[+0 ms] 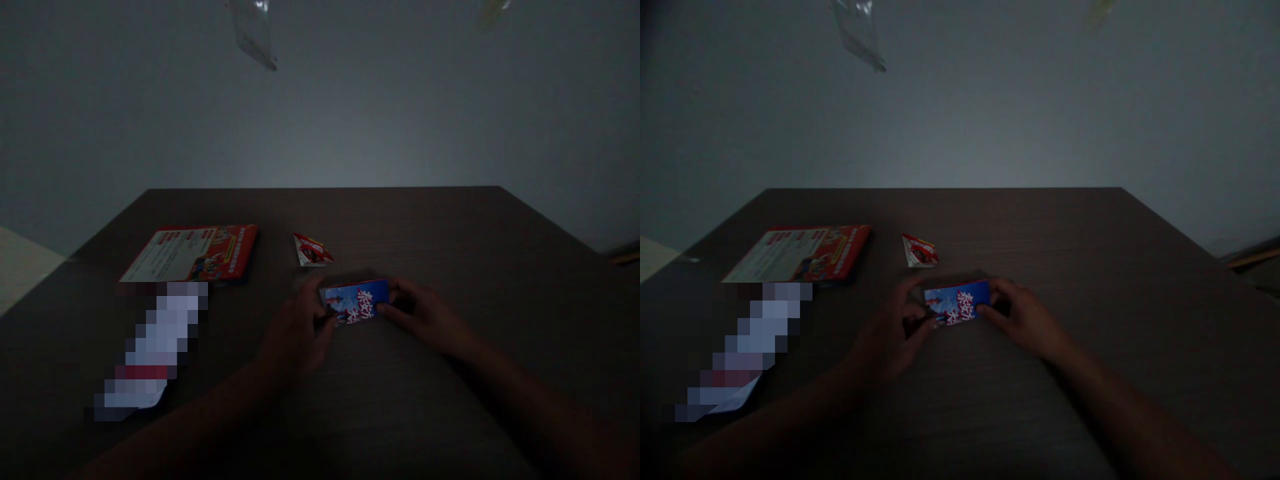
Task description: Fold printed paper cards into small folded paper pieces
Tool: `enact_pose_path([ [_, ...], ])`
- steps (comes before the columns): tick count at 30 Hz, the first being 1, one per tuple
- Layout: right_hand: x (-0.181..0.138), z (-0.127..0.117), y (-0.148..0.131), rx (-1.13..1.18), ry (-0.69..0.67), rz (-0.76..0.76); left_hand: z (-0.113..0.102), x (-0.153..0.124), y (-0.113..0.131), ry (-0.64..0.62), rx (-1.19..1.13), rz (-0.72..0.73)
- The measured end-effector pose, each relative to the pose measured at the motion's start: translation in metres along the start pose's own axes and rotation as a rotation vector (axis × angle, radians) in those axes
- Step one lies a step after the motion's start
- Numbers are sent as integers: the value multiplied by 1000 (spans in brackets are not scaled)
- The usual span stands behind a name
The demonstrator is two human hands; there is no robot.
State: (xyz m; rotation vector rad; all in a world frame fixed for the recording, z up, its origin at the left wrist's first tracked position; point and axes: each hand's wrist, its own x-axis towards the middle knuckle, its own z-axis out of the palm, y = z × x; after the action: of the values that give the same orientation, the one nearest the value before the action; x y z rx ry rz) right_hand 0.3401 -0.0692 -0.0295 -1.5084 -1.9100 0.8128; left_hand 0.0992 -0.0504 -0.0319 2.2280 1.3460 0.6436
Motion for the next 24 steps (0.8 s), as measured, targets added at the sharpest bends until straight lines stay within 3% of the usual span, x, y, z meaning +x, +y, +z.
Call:
enact_pose_path([
  [13, 6, 12, -8, -77, 100, 120, -4, 3, 6, -29, 46, -45],
  [24, 10, 11, -13, -180, 76, 137, -7, 2, 9, -74, 242, 262],
])
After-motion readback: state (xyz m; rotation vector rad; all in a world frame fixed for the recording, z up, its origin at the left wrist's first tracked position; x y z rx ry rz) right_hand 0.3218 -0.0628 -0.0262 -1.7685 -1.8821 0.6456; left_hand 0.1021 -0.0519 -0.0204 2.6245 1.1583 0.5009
